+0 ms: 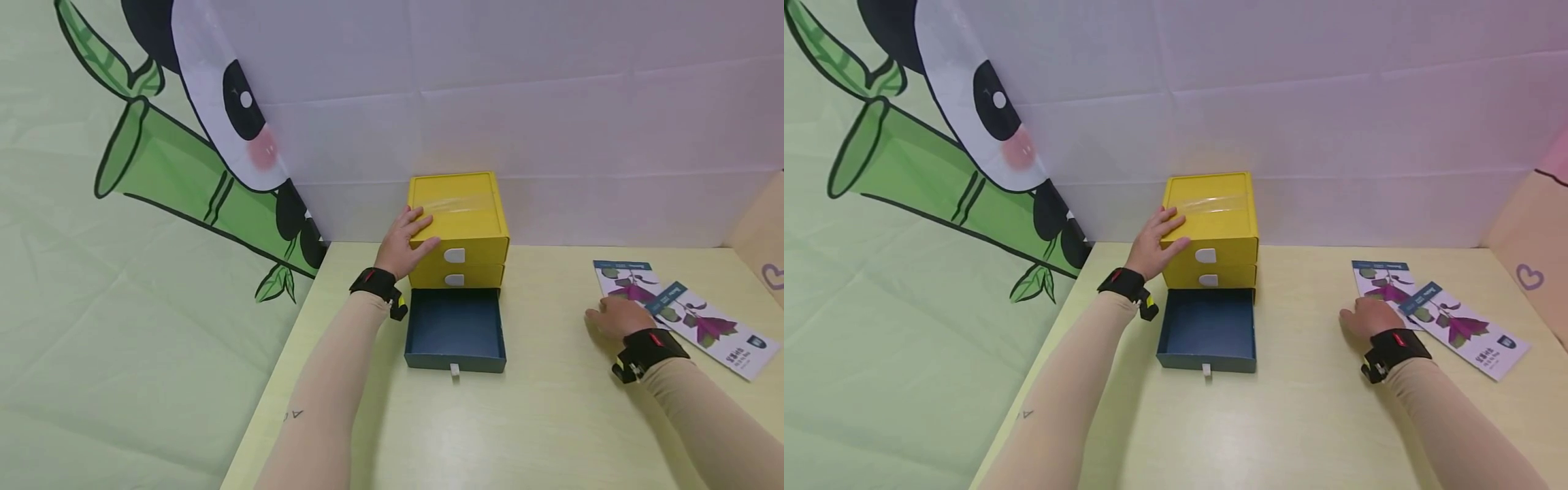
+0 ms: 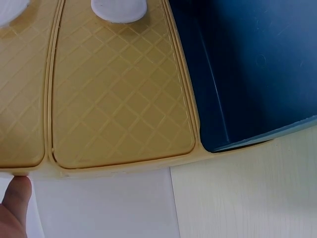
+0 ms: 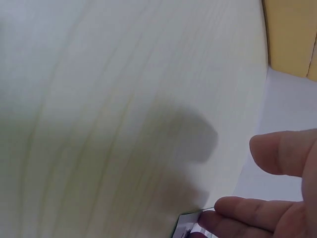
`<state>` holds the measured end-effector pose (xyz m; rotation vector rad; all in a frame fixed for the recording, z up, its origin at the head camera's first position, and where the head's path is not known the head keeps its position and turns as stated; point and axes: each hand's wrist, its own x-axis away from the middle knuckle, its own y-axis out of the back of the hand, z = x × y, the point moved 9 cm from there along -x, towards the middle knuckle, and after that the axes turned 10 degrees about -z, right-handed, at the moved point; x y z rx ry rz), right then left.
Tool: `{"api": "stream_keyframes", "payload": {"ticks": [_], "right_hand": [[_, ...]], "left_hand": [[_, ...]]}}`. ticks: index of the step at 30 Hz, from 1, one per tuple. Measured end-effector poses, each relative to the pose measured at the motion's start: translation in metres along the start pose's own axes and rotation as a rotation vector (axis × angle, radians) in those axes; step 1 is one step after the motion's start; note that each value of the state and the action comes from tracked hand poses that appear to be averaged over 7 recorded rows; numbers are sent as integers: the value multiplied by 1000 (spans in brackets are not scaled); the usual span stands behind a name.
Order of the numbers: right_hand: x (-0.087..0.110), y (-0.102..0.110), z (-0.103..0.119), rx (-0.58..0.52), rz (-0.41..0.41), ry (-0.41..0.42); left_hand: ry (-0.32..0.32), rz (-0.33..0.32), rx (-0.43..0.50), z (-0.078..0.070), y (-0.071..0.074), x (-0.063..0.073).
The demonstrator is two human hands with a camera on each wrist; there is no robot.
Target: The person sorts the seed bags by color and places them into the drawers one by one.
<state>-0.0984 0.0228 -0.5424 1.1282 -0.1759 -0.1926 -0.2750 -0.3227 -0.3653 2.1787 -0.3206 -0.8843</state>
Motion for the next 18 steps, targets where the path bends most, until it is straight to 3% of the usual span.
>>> {"api": "stream_keyframes", "payload": {"ticks": [10, 18], "right_hand": [[13, -8, 31, -40, -54, 42], [22, -26, 46, -43, -53, 17]], "left_hand": [[-16, 8, 10, 1, 4, 5], [-39, 18, 18, 1, 10, 12]]}}
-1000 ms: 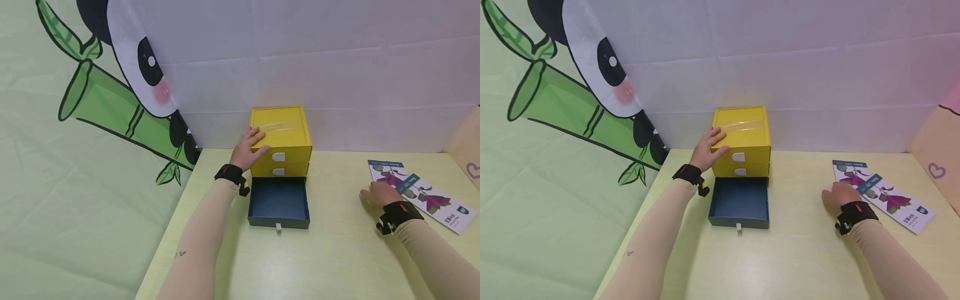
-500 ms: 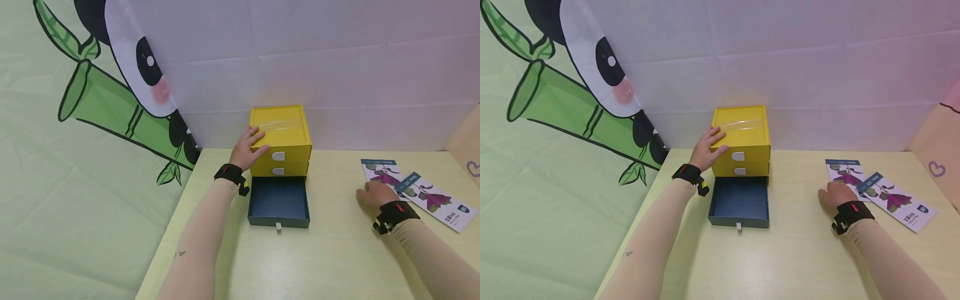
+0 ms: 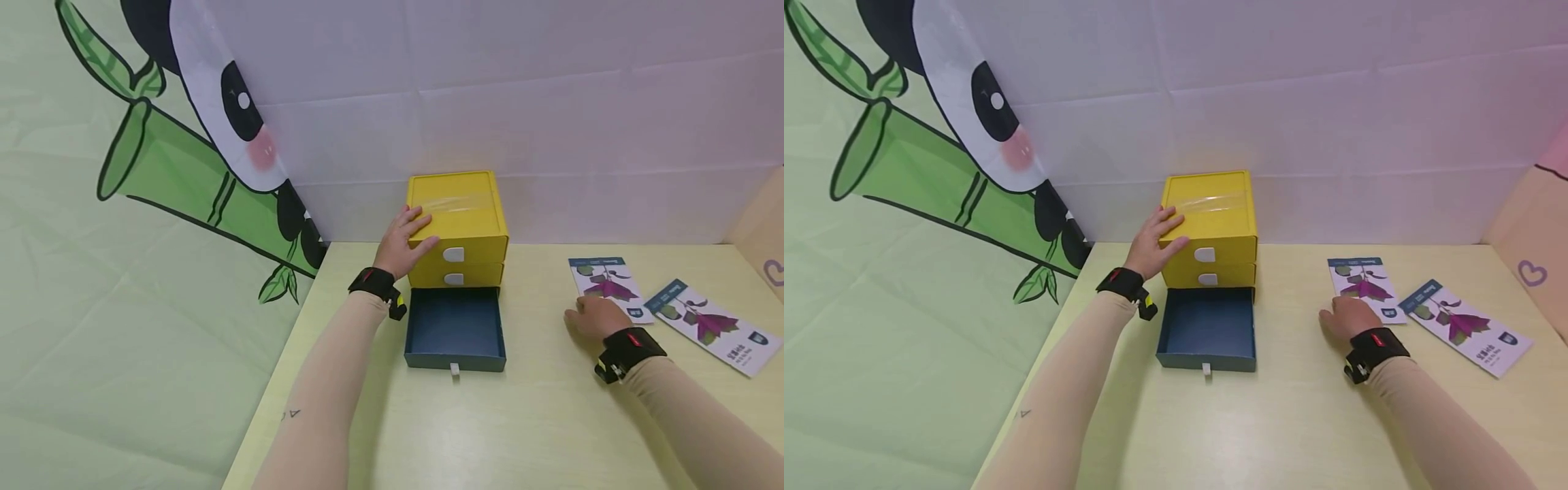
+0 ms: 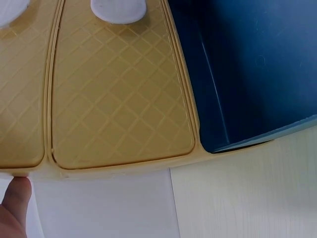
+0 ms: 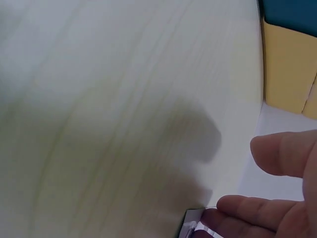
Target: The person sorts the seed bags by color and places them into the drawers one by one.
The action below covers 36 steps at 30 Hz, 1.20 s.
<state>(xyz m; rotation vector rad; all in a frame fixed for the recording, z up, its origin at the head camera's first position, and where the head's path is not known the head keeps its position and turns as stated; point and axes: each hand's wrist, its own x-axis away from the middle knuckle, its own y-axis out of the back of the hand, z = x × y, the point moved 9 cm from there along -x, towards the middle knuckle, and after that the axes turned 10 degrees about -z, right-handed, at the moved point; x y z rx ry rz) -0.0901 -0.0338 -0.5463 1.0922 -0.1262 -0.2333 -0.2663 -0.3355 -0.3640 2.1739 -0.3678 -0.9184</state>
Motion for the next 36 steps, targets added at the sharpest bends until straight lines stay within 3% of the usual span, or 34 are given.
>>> {"api": "stream_keyframes", "payload": {"ticks": [24, 36], "right_hand": [[5, -25, 62, -1, -71, 102], [-10, -32, 77, -19, -51, 179]], "left_hand": [[-6, -11, -3, 2, -1, -1], [13, -31, -12, -1, -7, -11]]}}
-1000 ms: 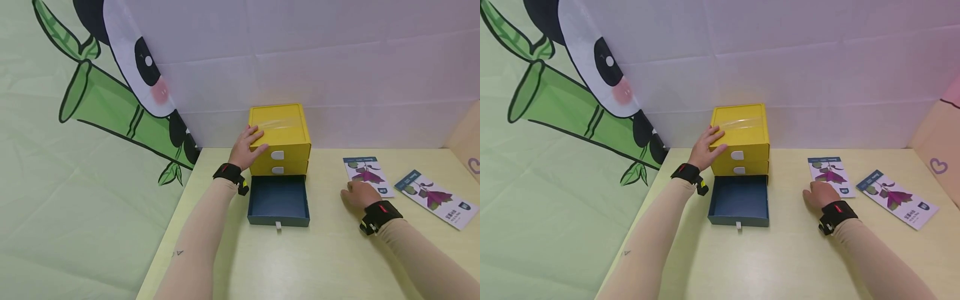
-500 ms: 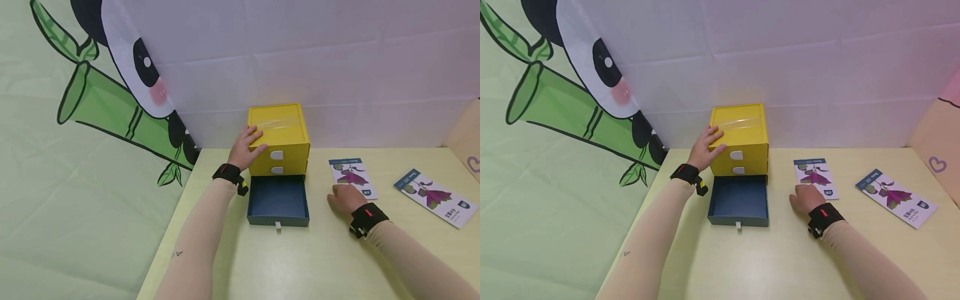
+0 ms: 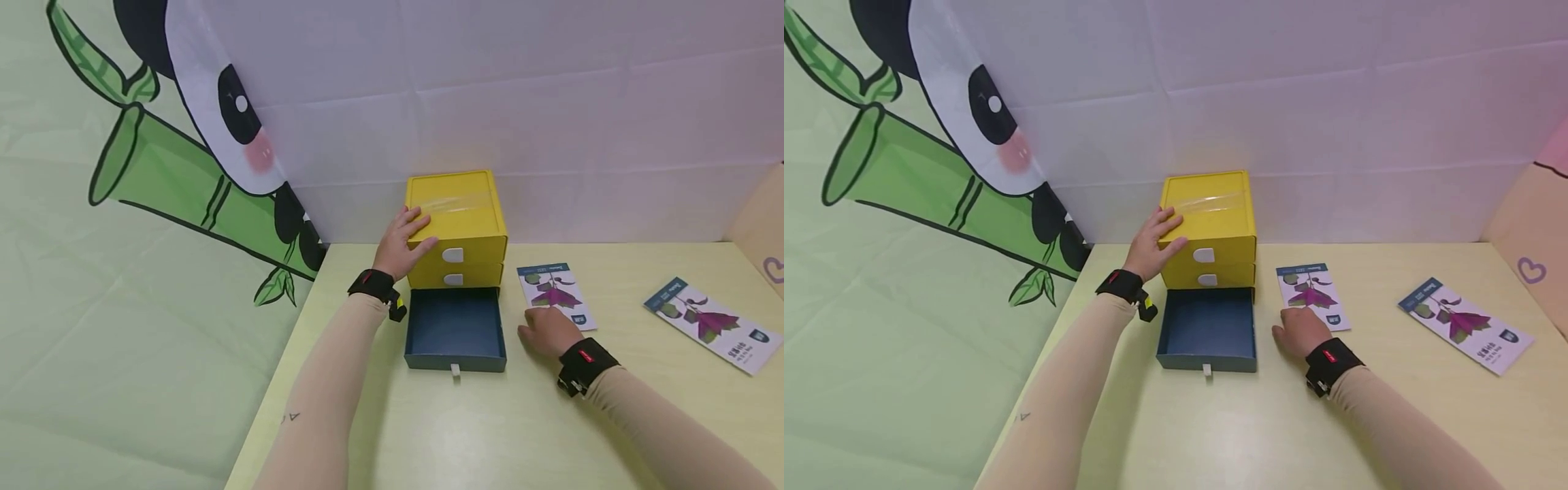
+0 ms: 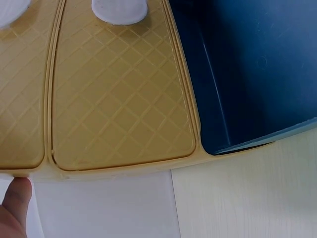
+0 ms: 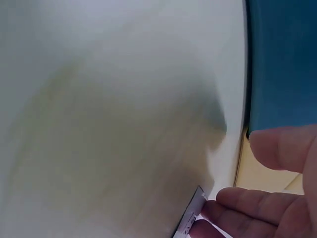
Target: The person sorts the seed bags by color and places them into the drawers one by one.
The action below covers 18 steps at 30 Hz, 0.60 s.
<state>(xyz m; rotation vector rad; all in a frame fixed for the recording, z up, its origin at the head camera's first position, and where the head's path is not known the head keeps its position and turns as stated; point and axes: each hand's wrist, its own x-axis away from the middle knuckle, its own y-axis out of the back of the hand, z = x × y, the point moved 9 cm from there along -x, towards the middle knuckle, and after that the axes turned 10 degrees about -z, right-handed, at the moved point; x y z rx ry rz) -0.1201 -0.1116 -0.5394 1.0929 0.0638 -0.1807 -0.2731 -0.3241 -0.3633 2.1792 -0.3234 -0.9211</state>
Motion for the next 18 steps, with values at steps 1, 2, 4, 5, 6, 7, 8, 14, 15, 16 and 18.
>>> {"api": "stream_keyframes", "payload": {"ticks": [1, 2, 4, 5, 6, 7, 8, 14, 15, 16, 18], "right_hand": [[-1, -1, 1, -4, -5, 9], [-1, -1, 2, -9, -10, 18], [-2, -2, 4, -16, -23, 38], [-2, -2, 4, -16, -34, 46], [-3, -2, 4, -17, -41, 54], [-3, -1, 4, -17, -52, 62], [-4, 1, 3, -14, -66, 64], [-12, 29, -15, 44, -213, 0], [-14, 34, -21, 48, -230, -25], [-16, 39, -28, 52, -240, -50], [-20, 44, -44, 63, -232, -110]], "left_hand": [[3, 2, -3, 0, -1, 0], [5, 3, -6, 1, -2, 0], [9, 3, -6, 1, -3, -1], [12, 2, -5, 1, -4, -1], [14, 1, -4, 1, -4, -2], [14, -2, -3, 1, -5, -2], [14, -5, -5, 1, -5, -3], [24, -12, -15, 2, -8, -5], [27, -12, -16, 2, -9, -5], [29, -13, -17, 2, -9, -6], [34, -13, -20, 2, -10, -7]]}}
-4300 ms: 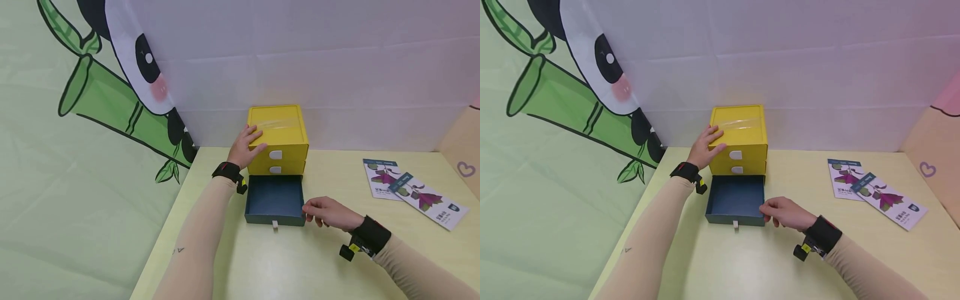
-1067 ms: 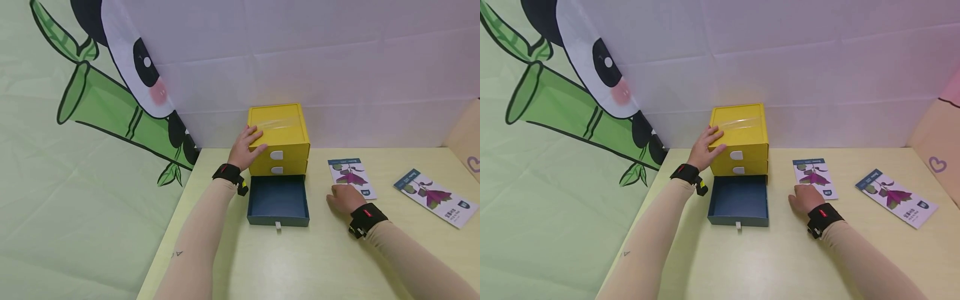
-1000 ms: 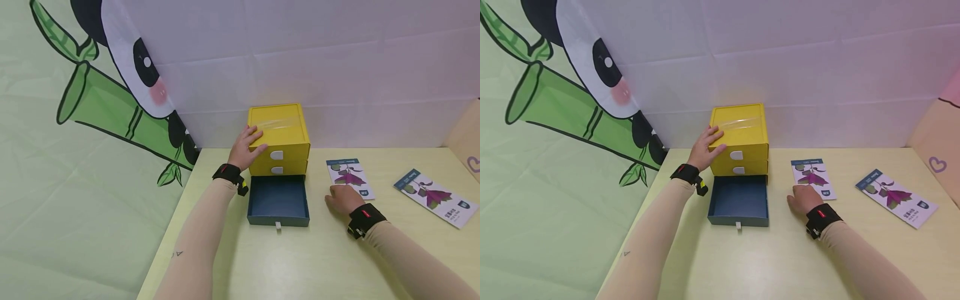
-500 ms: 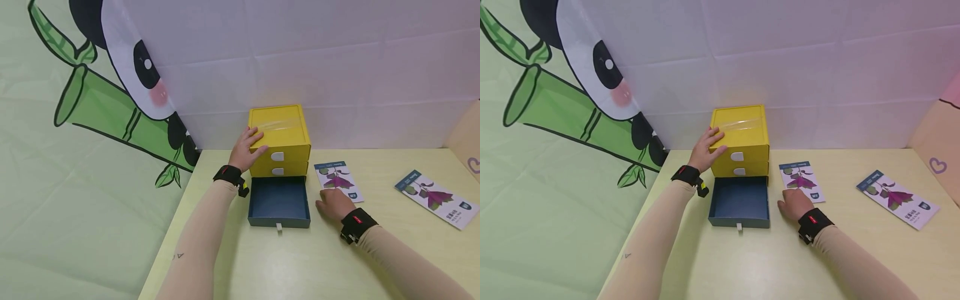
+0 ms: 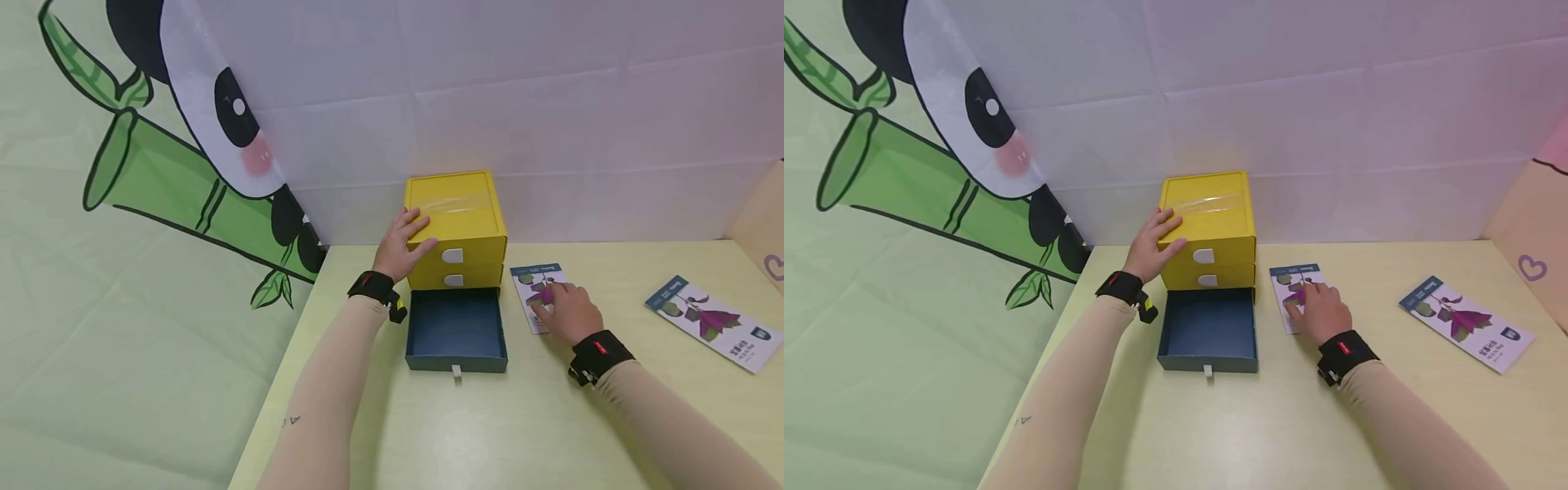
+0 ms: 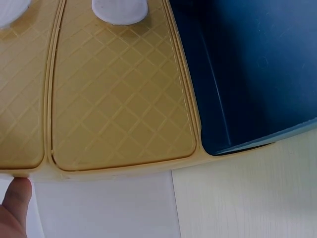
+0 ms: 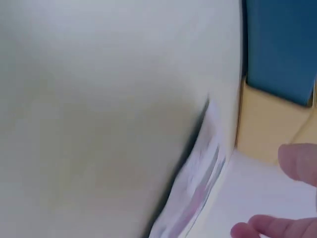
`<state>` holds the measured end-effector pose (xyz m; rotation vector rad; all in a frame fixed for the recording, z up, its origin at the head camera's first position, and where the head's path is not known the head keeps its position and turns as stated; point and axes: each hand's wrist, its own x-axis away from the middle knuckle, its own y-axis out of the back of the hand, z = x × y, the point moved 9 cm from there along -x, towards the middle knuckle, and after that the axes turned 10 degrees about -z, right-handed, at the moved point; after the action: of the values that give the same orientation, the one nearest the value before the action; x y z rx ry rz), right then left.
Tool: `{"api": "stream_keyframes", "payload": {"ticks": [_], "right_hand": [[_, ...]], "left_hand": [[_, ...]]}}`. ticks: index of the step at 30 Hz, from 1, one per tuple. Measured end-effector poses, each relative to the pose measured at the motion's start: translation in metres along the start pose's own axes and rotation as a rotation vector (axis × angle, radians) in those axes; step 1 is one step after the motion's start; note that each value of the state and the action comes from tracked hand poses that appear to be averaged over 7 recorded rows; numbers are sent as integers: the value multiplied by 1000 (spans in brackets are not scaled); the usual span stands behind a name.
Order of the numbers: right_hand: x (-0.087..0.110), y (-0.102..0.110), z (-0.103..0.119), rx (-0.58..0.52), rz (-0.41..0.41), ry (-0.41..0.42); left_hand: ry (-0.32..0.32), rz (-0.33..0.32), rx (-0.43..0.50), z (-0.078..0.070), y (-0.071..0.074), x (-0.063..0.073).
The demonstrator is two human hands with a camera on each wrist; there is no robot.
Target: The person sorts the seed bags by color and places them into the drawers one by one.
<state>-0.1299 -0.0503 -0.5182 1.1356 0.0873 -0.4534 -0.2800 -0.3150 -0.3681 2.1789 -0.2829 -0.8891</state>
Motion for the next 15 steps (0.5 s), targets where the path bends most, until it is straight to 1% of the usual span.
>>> {"api": "stream_keyframes", "payload": {"ticks": [4, 8, 10, 15], "right_hand": [[-5, 5, -26, 37, 41, -83], [-5, 5, -45, 61, 96, -147], [-3, 4, -51, 71, 127, -165], [5, 1, -56, 79, 222, -198]], "left_hand": [[-3, -2, 4, -1, 1, 0], [-10, -2, 7, -2, 3, 1], [-10, -1, 7, -2, 3, 2], [-14, 3, 10, -2, 4, 3]]}}
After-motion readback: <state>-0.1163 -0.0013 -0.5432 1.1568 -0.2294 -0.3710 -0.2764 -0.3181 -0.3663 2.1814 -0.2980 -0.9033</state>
